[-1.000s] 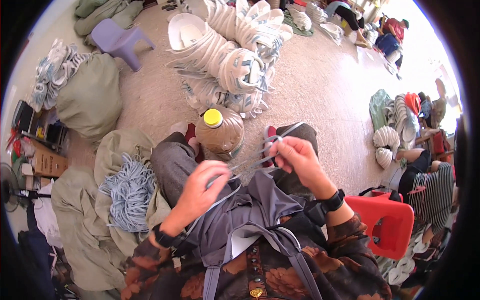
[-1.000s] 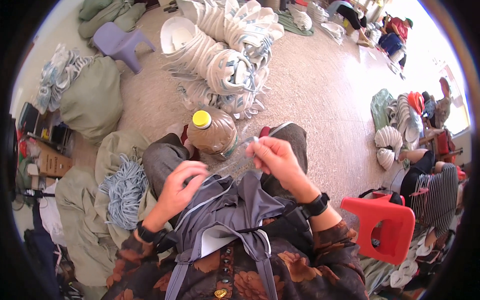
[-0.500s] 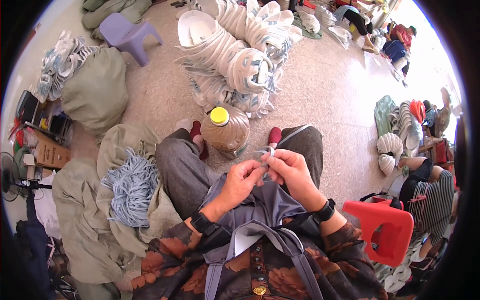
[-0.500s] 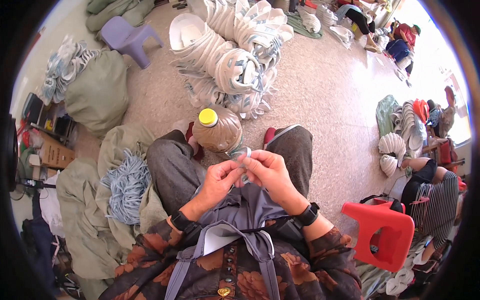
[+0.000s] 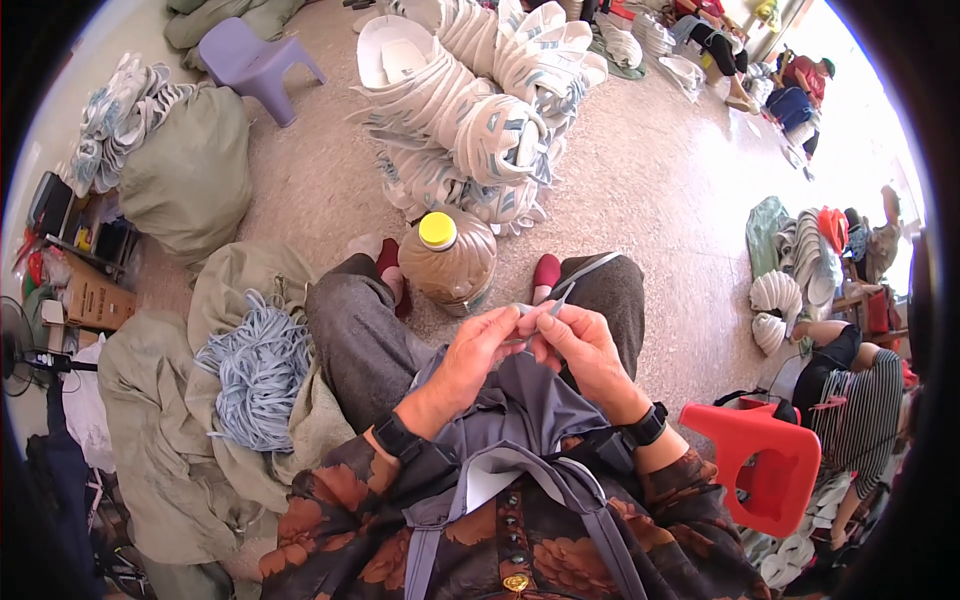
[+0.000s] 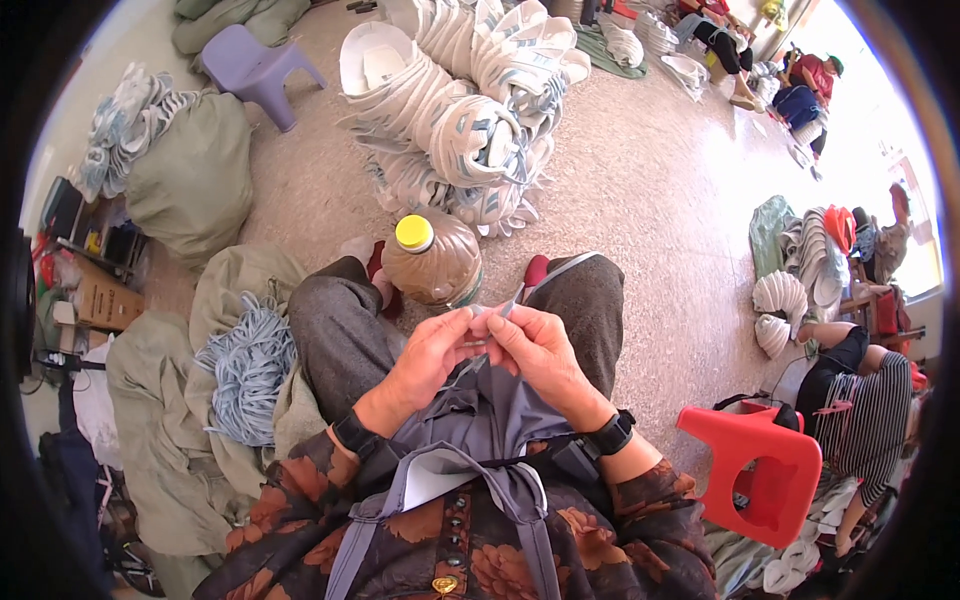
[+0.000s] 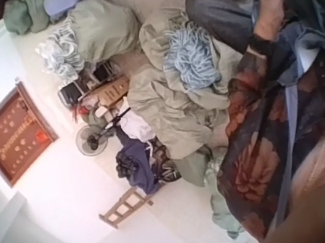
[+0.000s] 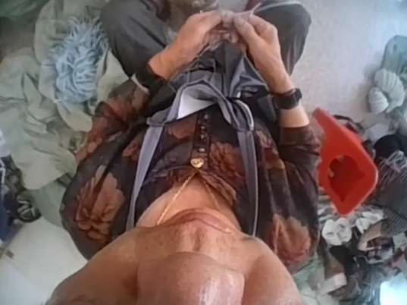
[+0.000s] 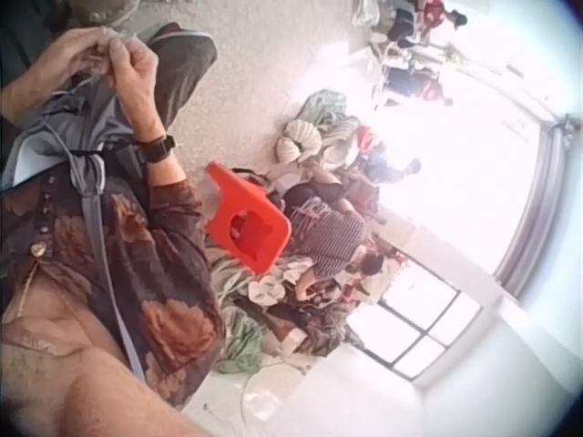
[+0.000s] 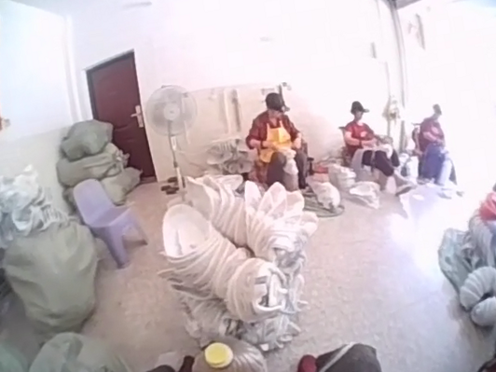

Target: Sorting and organizing bundles of shoe laces and stacking shoe components in a manufacturing environment.

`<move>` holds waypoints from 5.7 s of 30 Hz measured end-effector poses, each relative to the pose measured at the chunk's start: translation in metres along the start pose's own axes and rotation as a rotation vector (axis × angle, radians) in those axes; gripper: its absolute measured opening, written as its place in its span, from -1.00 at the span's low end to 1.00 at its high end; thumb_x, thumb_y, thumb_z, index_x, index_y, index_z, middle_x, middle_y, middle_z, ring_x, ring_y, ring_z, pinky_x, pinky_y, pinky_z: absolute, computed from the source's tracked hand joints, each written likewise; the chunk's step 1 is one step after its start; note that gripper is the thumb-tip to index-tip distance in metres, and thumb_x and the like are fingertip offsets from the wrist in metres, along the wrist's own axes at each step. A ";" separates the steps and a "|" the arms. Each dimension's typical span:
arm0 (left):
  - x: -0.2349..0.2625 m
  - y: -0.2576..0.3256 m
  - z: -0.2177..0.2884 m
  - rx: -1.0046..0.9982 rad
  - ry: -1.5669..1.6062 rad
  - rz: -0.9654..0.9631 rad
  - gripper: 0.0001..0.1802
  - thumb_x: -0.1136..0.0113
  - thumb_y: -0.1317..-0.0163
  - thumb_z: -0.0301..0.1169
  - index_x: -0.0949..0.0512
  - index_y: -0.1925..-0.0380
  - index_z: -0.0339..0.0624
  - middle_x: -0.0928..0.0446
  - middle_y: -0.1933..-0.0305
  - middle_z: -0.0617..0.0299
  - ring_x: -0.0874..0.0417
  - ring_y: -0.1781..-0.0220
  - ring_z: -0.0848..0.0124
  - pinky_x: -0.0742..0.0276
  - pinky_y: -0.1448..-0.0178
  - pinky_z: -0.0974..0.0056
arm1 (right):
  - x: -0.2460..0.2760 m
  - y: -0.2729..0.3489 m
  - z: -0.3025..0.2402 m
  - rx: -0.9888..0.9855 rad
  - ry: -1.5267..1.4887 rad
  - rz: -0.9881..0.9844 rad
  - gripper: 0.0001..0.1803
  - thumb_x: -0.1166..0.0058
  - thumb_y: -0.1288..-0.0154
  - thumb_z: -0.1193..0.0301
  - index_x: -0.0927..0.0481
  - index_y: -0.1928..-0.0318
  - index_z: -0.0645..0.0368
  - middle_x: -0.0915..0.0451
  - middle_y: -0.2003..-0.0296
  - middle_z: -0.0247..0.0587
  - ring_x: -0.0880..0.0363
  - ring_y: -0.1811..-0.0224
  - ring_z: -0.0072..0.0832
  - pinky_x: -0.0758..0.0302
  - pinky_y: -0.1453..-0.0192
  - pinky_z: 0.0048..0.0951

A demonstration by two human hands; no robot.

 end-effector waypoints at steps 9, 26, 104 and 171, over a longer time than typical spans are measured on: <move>0.010 -0.008 0.012 -0.118 0.121 0.066 -0.70 0.01 -0.46 -0.27 -0.56 0.07 -0.26 -0.60 0.15 0.19 -0.61 0.11 0.45 -0.51 -0.02 0.30 | -0.001 0.001 -0.001 -0.147 0.105 -0.096 -0.72 0.06 -0.50 0.30 -0.65 0.14 0.21 -0.52 0.41 -0.45 -0.37 0.44 -0.79 -0.31 0.37 -0.72; -0.002 -0.038 0.052 -0.400 -0.177 0.128 -0.90 -0.20 -0.32 -0.50 -0.59 0.21 -0.29 -0.66 0.30 0.24 -0.64 0.24 0.56 -0.49 0.08 0.45 | 0.018 0.003 -0.035 0.248 0.028 0.187 -0.82 0.05 -0.48 0.47 -0.57 0.09 0.32 -0.62 0.31 -0.27 -0.57 0.20 -0.59 -0.49 0.04 -0.52; 0.025 0.024 0.101 0.169 -0.845 -0.406 -0.66 0.10 -0.49 -0.21 -0.48 0.39 -0.18 -0.36 0.57 0.43 -0.38 0.57 0.66 -0.36 0.42 0.47 | 0.138 0.023 -0.109 0.181 0.147 0.178 -0.78 -0.04 -0.43 0.38 -0.56 0.09 0.29 -0.59 0.33 -0.29 -0.47 0.46 -0.70 -0.48 0.28 -0.63; 0.092 0.019 0.090 0.265 -0.668 -0.447 -0.69 0.03 -0.46 -0.21 -0.44 0.40 -0.18 -0.42 0.50 0.36 -0.50 0.50 0.56 -0.47 0.35 0.44 | 0.069 -0.012 -0.119 0.222 -0.144 -0.229 -0.81 0.06 -0.48 0.38 -0.49 0.07 0.26 -0.50 0.19 -0.22 -0.46 0.30 -0.57 -0.45 0.13 -0.47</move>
Point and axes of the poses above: each hand's wrist, its own y-axis away from the middle knuckle, its own x-axis out of the back of the hand, z = x × y, the point moved 1 cm from there along -y, towards the middle knuckle
